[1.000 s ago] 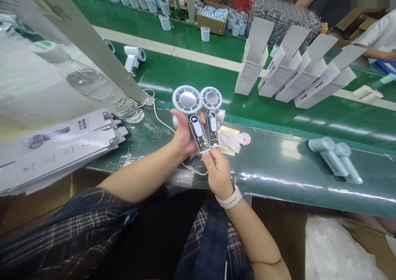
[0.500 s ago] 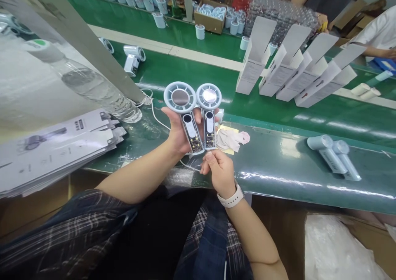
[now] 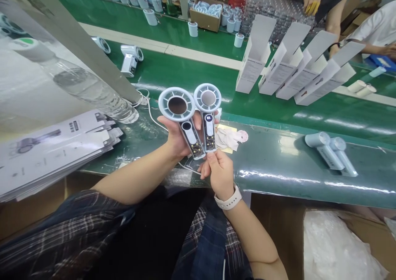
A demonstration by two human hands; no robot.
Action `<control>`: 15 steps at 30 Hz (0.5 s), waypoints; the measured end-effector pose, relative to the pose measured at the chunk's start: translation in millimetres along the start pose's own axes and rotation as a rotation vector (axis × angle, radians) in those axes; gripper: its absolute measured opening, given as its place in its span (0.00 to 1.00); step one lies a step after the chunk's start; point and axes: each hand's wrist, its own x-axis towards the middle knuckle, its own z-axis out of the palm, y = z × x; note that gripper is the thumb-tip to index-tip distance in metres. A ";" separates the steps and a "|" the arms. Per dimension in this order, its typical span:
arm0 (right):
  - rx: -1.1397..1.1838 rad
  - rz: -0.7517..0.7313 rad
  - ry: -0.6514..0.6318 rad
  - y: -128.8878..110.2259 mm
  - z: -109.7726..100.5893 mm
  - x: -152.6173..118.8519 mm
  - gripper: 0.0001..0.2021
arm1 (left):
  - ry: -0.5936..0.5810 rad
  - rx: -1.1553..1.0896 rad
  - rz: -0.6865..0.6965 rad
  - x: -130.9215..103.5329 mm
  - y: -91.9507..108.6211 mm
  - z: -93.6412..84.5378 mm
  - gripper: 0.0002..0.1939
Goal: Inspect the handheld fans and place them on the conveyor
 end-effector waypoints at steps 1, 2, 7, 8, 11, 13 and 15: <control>-0.057 -0.017 0.007 -0.6 -1.8 0.6 0.22 | 0.004 0.000 -0.016 0.7 1.2 -0.6 0.43; -0.126 -0.045 0.018 -1.6 -3.6 1.0 0.21 | 0.011 -0.004 -0.030 1.6 2.4 -1.3 0.43; -0.398 -0.311 0.061 -10.6 -15.2 1.6 0.19 | 0.081 -0.067 -0.030 5.6 6.6 -8.4 0.37; -0.434 -0.342 0.103 -12.0 -18.1 2.7 0.17 | 0.083 -0.071 -0.032 5.3 6.4 -9.9 0.34; -0.469 -0.345 0.230 -13.2 -27.5 9.3 0.13 | -0.014 -0.017 -0.105 -1.1 2.0 -12.3 0.30; -0.379 -0.306 0.165 -12.7 -34.3 14.0 0.23 | -0.140 0.070 -0.180 -8.1 -2.7 -12.3 0.30; -0.270 -0.258 0.071 -12.8 -41.1 16.6 0.25 | -0.225 0.131 -0.232 -13.3 -7.1 -12.7 0.31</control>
